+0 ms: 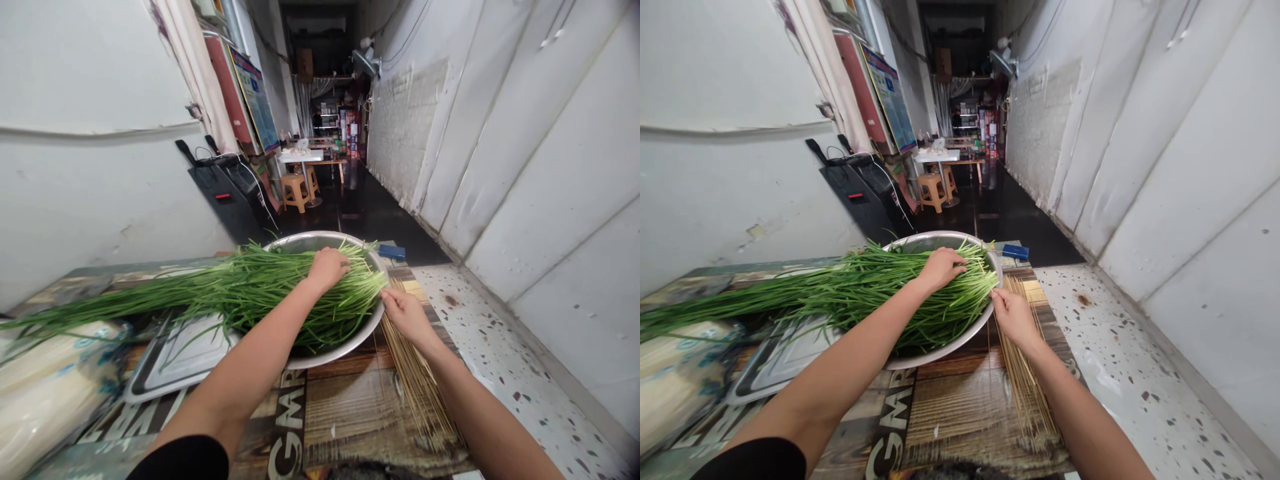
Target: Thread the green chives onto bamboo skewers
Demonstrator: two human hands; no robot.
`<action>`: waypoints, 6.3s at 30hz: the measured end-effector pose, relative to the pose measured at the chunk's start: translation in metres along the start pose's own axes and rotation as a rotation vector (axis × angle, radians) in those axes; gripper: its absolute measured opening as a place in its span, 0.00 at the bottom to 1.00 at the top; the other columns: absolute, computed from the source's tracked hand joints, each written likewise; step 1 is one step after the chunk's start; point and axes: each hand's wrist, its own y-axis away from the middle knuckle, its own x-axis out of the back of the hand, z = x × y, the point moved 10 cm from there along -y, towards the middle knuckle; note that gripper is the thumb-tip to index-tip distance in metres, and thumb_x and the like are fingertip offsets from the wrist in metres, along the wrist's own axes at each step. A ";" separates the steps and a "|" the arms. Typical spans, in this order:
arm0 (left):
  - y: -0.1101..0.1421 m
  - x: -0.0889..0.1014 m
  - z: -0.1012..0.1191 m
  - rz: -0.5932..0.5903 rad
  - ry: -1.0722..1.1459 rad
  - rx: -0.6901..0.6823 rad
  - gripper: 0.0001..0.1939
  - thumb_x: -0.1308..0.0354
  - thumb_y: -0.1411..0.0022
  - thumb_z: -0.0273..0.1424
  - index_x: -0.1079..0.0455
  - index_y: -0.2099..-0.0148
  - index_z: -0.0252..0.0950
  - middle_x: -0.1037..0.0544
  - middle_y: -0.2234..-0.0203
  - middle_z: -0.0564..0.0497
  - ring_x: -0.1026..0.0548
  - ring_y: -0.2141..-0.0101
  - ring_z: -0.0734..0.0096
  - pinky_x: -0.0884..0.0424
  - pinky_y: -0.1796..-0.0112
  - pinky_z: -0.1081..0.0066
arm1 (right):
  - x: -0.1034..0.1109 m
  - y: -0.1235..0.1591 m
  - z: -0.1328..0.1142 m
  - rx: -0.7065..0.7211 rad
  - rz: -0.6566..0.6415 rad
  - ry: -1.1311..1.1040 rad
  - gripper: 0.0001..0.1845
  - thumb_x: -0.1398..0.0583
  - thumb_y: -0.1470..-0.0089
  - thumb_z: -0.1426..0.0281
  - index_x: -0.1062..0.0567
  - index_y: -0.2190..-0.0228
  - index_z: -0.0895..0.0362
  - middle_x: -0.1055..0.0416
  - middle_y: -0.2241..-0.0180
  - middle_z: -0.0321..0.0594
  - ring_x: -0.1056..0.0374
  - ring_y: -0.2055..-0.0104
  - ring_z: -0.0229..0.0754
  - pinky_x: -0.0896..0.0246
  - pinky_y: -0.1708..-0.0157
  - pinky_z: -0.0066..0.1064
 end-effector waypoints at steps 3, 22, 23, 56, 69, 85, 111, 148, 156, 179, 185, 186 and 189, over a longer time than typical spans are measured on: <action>0.000 -0.010 0.001 -0.044 -0.133 -0.018 0.08 0.42 0.46 0.34 0.23 0.65 0.40 0.23 0.64 0.46 0.31 0.60 0.61 0.38 0.56 0.64 | 0.000 0.000 0.000 -0.003 -0.001 0.001 0.17 0.51 0.43 0.64 0.29 0.76 0.57 0.33 0.78 0.36 0.36 0.73 0.40 0.44 0.71 0.27; 0.001 -0.005 0.010 0.039 0.107 -0.023 0.11 0.48 0.43 0.31 0.23 0.68 0.38 0.21 0.68 0.50 0.27 0.66 0.67 0.34 0.61 0.70 | -0.001 0.000 0.000 0.010 -0.008 0.035 0.17 0.51 0.43 0.64 0.28 0.76 0.57 0.29 0.75 0.37 0.34 0.71 0.41 0.42 0.68 0.28; 0.001 -0.005 0.007 0.040 0.156 0.009 0.11 0.47 0.44 0.31 0.23 0.68 0.38 0.20 0.68 0.51 0.26 0.66 0.68 0.34 0.62 0.71 | -0.001 0.000 0.000 0.012 -0.010 0.036 0.17 0.51 0.43 0.64 0.28 0.76 0.57 0.29 0.75 0.37 0.34 0.71 0.41 0.42 0.68 0.28; 0.004 0.005 0.015 0.084 0.348 0.022 0.10 0.44 0.45 0.29 0.22 0.63 0.36 0.20 0.65 0.49 0.23 0.62 0.67 0.30 0.58 0.71 | -0.001 0.001 -0.003 0.009 -0.015 0.000 0.17 0.51 0.44 0.65 0.29 0.77 0.57 0.32 0.78 0.36 0.35 0.73 0.41 0.44 0.70 0.27; 0.011 -0.013 0.048 -0.183 0.352 -0.249 0.10 0.43 0.46 0.29 0.22 0.63 0.38 0.20 0.65 0.52 0.23 0.64 0.72 0.32 0.60 0.76 | -0.001 -0.001 0.006 -0.011 0.019 -0.079 0.17 0.50 0.44 0.63 0.27 0.74 0.58 0.30 0.76 0.37 0.36 0.73 0.40 0.45 0.72 0.27; 0.009 -0.004 0.030 0.005 0.361 -0.006 0.09 0.44 0.47 0.31 0.22 0.69 0.36 0.20 0.73 0.52 0.24 0.70 0.70 0.32 0.66 0.74 | -0.001 0.000 0.001 0.014 -0.006 -0.047 0.17 0.51 0.43 0.64 0.29 0.75 0.58 0.31 0.76 0.36 0.37 0.73 0.40 0.44 0.70 0.27; 0.006 -0.001 0.003 0.105 0.472 0.142 0.11 0.43 0.47 0.32 0.22 0.65 0.34 0.19 0.67 0.49 0.23 0.64 0.66 0.30 0.59 0.70 | -0.002 0.001 -0.003 0.011 -0.024 -0.062 0.17 0.51 0.43 0.64 0.30 0.77 0.58 0.34 0.78 0.36 0.39 0.74 0.39 0.45 0.71 0.27; 0.006 -0.003 0.015 0.036 0.444 0.075 0.10 0.44 0.45 0.29 0.23 0.63 0.35 0.20 0.65 0.49 0.23 0.62 0.67 0.31 0.58 0.70 | -0.003 0.001 0.000 0.013 -0.026 -0.050 0.17 0.51 0.43 0.64 0.29 0.76 0.58 0.33 0.77 0.36 0.38 0.73 0.39 0.44 0.70 0.27; 0.008 -0.010 0.031 -0.073 0.401 -0.090 0.09 0.43 0.46 0.29 0.22 0.63 0.38 0.20 0.65 0.51 0.24 0.61 0.69 0.32 0.57 0.72 | -0.001 -0.001 0.002 0.002 0.000 -0.069 0.16 0.51 0.44 0.65 0.28 0.74 0.58 0.31 0.77 0.37 0.36 0.73 0.40 0.43 0.70 0.27; 0.000 -0.008 0.010 -0.049 0.013 -0.064 0.09 0.45 0.47 0.29 0.22 0.69 0.37 0.22 0.71 0.49 0.27 0.67 0.66 0.34 0.63 0.72 | 0.000 0.000 -0.001 0.013 -0.006 0.010 0.16 0.51 0.44 0.65 0.28 0.76 0.58 0.29 0.76 0.38 0.34 0.71 0.41 0.43 0.69 0.28; 0.000 -0.005 0.001 0.016 0.336 0.074 0.10 0.46 0.47 0.29 0.23 0.66 0.34 0.20 0.69 0.51 0.25 0.67 0.69 0.32 0.62 0.73 | 0.000 0.000 -0.001 0.020 -0.006 0.001 0.17 0.51 0.44 0.65 0.28 0.76 0.58 0.32 0.78 0.37 0.33 0.70 0.42 0.42 0.67 0.28; 0.000 -0.007 0.000 0.017 0.367 0.090 0.10 0.45 0.47 0.28 0.23 0.66 0.34 0.20 0.69 0.51 0.25 0.67 0.69 0.32 0.61 0.72 | 0.000 0.000 0.000 0.020 -0.006 -0.002 0.17 0.51 0.44 0.65 0.28 0.76 0.58 0.32 0.78 0.37 0.33 0.70 0.42 0.42 0.67 0.28; -0.001 -0.011 -0.002 0.017 0.433 0.102 0.10 0.45 0.48 0.27 0.23 0.65 0.34 0.20 0.68 0.51 0.25 0.65 0.68 0.32 0.58 0.71 | 0.000 0.000 0.001 0.015 -0.006 -0.002 0.17 0.51 0.44 0.65 0.28 0.76 0.58 0.31 0.77 0.38 0.34 0.70 0.42 0.42 0.67 0.28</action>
